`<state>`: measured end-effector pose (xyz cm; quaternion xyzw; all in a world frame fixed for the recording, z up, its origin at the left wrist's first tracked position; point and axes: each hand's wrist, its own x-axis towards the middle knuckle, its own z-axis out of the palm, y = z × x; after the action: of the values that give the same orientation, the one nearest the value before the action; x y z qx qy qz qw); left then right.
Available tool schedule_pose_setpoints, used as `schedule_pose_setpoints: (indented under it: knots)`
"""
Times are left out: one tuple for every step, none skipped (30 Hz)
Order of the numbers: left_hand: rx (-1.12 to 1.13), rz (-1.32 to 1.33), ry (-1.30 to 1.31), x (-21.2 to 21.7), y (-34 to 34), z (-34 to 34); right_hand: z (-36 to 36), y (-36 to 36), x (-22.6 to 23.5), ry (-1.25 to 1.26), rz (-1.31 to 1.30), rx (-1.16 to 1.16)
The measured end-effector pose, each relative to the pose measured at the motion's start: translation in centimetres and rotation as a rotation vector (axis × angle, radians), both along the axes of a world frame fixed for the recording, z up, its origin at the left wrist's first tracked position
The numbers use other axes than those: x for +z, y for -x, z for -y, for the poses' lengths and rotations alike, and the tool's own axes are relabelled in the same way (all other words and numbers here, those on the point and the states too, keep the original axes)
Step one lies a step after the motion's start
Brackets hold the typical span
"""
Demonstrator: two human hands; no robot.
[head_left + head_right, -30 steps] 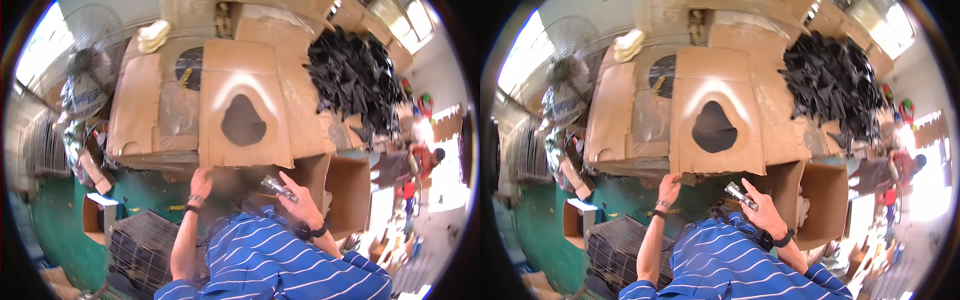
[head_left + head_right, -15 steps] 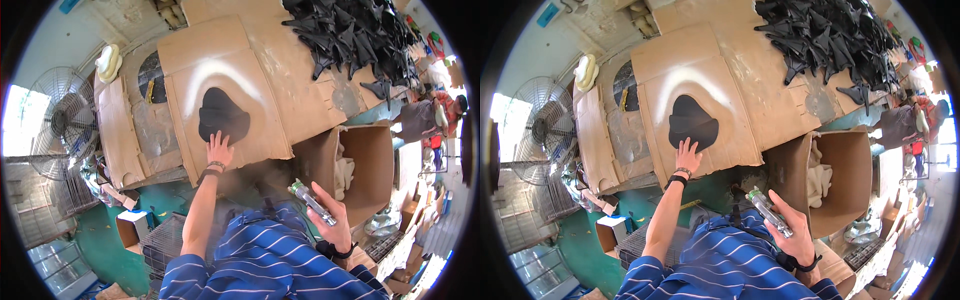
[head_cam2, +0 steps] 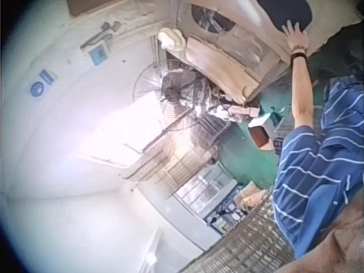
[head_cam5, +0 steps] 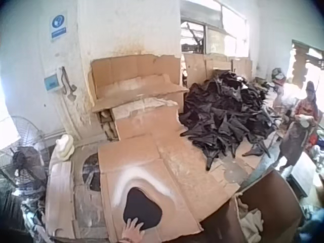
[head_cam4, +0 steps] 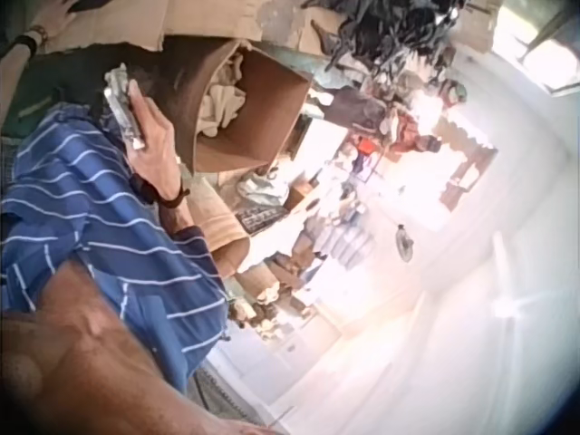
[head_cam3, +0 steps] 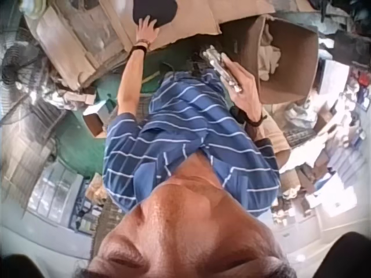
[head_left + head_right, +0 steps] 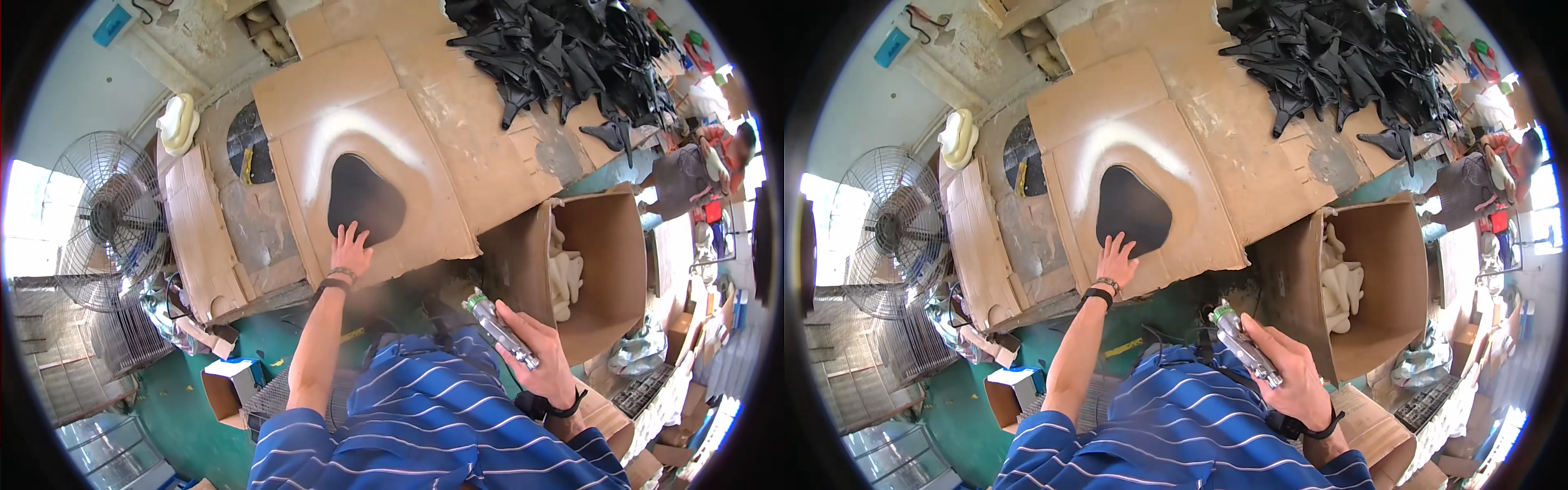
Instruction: The person repeatedly picks up black plastic parts from a wire rack, places them on a cardboard surface, and sprays them with a handheld spray gun. After spraying, the person places the parts back onto the rack. The person also briefly wipes the cardboard surface with a cloth and retrieves a part from a cardboard box.
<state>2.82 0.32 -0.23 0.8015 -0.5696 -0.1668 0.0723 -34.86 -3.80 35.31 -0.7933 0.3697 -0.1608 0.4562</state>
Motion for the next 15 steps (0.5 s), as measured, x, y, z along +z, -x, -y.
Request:
schedule_pose_setpoints:
  knots:
    - [-0.011,0.002,-0.001,0.0,-0.3,-0.2,-0.1,-0.4,0.5,0.007,0.004,-0.001]
    - [-0.015,-0.009,-0.005,0.1,-0.3,-0.1,-0.2,-0.6,1.0,0.019,0.000,-0.005]
    - [-0.019,-0.019,-0.010,0.3,-0.3,0.0,-0.2,-0.7,1.4,0.039,0.001,-0.012]
    - [-0.021,-0.029,-0.014,0.5,-0.4,0.1,-0.3,-0.9,1.7,0.060,0.002,-0.019]
    - [-0.020,-0.038,-0.001,0.4,-0.6,-0.2,-0.4,-1.0,2.0,0.077,0.005,-0.017]
    - [-0.017,-0.047,0.011,0.3,-0.8,-0.4,-0.5,-1.0,2.4,0.078,0.011,-0.023]
    - [-0.012,-0.056,0.024,0.2,-1.1,-0.6,-0.5,-0.9,2.9,0.079,0.018,-0.027]
    - [-0.003,-0.083,0.045,0.1,-1.1,-0.9,-0.6,-0.9,3.2,0.078,0.017,-0.031]
    - [0.010,-0.110,0.066,-0.1,-1.2,-1.1,-0.8,-0.8,3.2,0.107,0.019,-0.058]
    - [0.025,-0.136,0.087,-0.2,-1.4,-1.2,-1.1,-0.6,3.1,0.092,0.000,-0.077]
    - [0.028,-0.172,0.126,-0.3,-1.4,-1.5,-1.5,-0.2,3.0,0.077,-0.027,-0.092]
    - [0.039,-0.207,0.164,-0.3,-1.5,-1.7,-1.7,0.1,2.9,0.060,-0.055,-0.101]
    - [0.051,-0.241,0.203,-0.2,-1.5,-1.7,-2.0,0.0,3.0,0.056,-0.078,-0.111]
    - [0.027,-0.212,0.159,0.2,-1.2,-1.7,-2.2,0.2,2.8,0.053,-0.081,-0.105]
    - [-0.006,-0.185,0.113,0.7,-1.2,-1.5,-2.5,0.3,2.6,0.048,-0.084,-0.107]
